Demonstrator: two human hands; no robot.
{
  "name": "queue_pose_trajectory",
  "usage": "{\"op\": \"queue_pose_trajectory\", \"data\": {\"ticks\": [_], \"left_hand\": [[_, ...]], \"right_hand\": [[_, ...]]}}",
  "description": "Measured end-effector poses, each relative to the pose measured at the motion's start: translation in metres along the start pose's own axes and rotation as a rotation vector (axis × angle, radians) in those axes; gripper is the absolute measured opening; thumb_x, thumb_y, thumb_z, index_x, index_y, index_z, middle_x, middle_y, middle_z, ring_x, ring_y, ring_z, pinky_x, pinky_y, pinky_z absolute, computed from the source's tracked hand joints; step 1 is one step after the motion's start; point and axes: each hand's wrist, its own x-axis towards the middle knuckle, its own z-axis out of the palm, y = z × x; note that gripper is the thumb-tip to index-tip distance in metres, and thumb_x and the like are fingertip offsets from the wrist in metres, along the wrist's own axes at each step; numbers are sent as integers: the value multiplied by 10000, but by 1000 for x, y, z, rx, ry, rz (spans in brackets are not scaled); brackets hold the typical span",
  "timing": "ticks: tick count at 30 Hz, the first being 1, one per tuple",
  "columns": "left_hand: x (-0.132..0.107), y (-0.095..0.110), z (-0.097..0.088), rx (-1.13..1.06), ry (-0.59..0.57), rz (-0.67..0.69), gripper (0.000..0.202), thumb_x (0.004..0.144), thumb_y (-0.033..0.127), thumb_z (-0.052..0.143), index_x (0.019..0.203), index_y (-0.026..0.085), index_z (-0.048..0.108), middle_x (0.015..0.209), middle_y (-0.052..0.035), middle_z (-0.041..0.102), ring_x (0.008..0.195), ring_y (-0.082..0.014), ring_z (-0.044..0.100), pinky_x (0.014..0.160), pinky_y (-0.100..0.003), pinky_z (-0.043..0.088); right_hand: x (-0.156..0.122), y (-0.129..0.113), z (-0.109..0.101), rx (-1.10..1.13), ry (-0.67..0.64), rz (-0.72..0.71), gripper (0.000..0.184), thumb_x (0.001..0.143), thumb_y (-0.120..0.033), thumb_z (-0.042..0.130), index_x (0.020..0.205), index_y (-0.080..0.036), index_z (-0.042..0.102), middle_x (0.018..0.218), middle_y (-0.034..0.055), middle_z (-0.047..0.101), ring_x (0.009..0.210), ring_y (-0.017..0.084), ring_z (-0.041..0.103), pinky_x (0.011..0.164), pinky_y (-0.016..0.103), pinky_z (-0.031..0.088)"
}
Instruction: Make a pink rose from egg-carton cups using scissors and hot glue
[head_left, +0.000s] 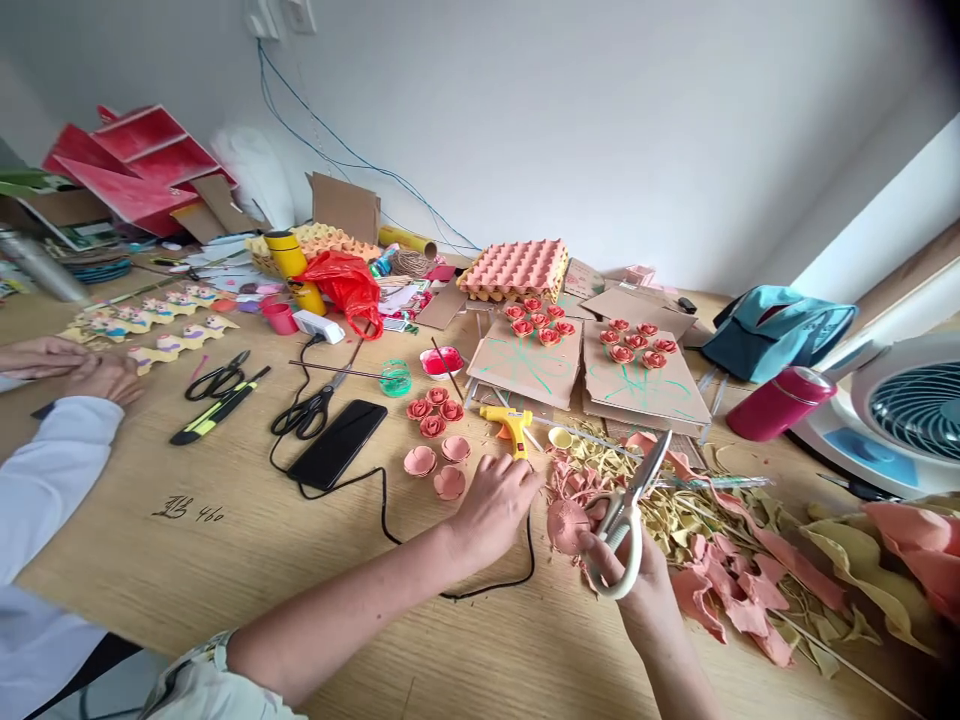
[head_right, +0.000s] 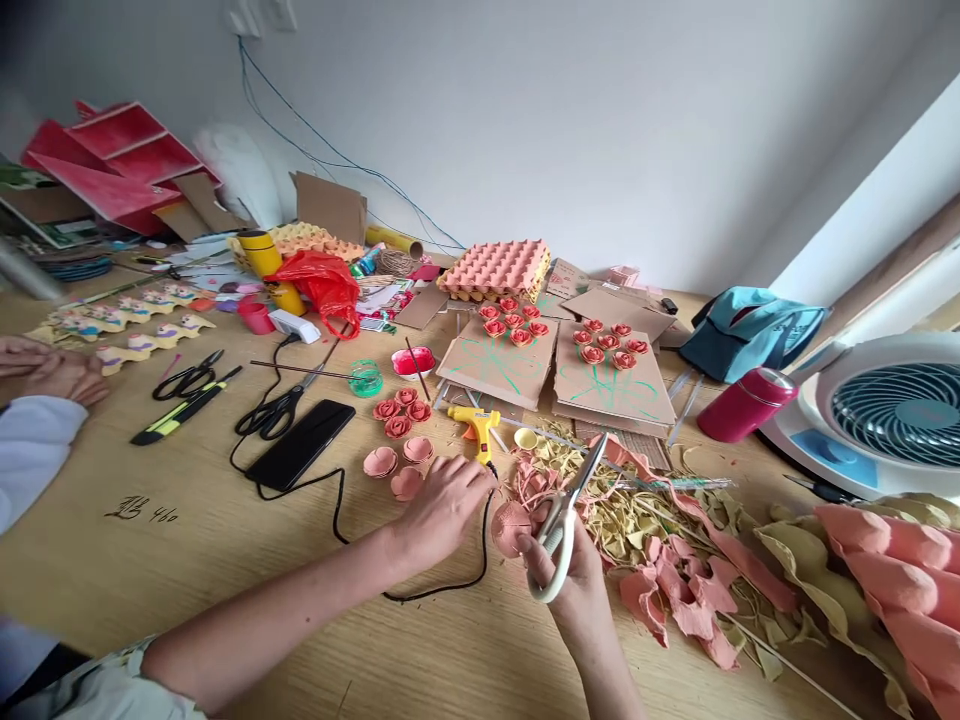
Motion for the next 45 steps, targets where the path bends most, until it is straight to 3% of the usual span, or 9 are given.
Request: {"op": "queue_pose_trajectory", "data": {"ticks": [6, 9, 13, 17, 20, 22, 28, 36, 45], "left_hand": [[-25, -3, -7, -174, 194, -6, 315, 994, 262, 526, 697, 175, 582, 693, -20, 631, 727, -190, 569, 730, -359, 391], [-45, -12, -13, -226, 259, -72, 175, 982, 165, 511, 853, 174, 630, 818, -26, 674, 803, -188, 593, 780, -349, 414], [-74, -32, -20, -219, 292, -193, 295, 995, 226, 486, 720, 189, 588, 818, -49, 672, 837, -206, 615, 798, -344, 454], [-94, -78, -34, -64, 333, -464, 236, 967, 260, 504, 1161, 212, 629, 1142, -108, 687, 1075, -276, 622, 937, -398, 468], [-101, -127, -42, 207, 293, -896, 624, 884, 382, 606, 1437, 136, 455, 1330, -231, 585, 1210, -421, 537, 950, -512, 445], [-102, -153, -42, 254, 175, -1022, 778, 866, 471, 605, 1503, 96, 360, 1353, -278, 556, 1230, -458, 515, 951, -537, 433], [-94, -179, -30, 238, 4, -1077, 764, 857, 472, 567, 1483, 84, 362, 1346, -281, 576, 1240, -457, 511, 948, -543, 413], [-90, -182, -25, 273, 14, -1145, 735, 850, 500, 549, 1426, 65, 408, 1308, -312, 582, 1209, -464, 535, 919, -529, 413], [-93, -182, -27, 348, 28, -1076, 781, 805, 497, 597, 1420, 54, 408, 1118, -272, 690, 1079, -438, 628, 944, -501, 387]], "right_hand": [[-8, -10, 6, 60, 45, -21, 426, 707, -489, 839, 953, -231, 605, 687, -39, 569, 554, 133, 488, 531, 266, 402], [-10, -17, 8, 35, 68, -62, 417, 699, -486, 838, 943, -232, 615, 701, -32, 585, 589, 146, 506, 578, 282, 418], [-10, -19, 9, 59, 91, -82, 424, 697, -486, 835, 950, -229, 612, 710, -25, 586, 601, 155, 525, 588, 290, 424], [-11, -18, 9, 51, 71, -63, 412, 711, -482, 828, 947, -229, 606, 674, -41, 547, 576, 142, 481, 555, 275, 389], [-12, -17, 9, 58, 67, -52, 416, 710, -483, 828, 954, -229, 606, 682, -41, 554, 570, 137, 471, 539, 267, 381], [-13, -18, 10, 83, 77, -55, 423, 707, -479, 831, 962, -230, 603, 692, -35, 573, 590, 142, 495, 548, 264, 394], [-12, -22, 6, 69, 103, -58, 413, 710, -464, 835, 963, -229, 609, 717, -27, 580, 625, 150, 502, 580, 270, 405], [-9, -19, -7, 27, 24, -31, 376, 747, -452, 818, 965, -239, 598, 705, -34, 577, 587, 141, 483, 543, 263, 401], [-9, -12, -7, -8, 30, -92, 357, 760, -449, 808, 960, -231, 608, 720, -20, 602, 602, 145, 516, 566, 269, 428]]}}
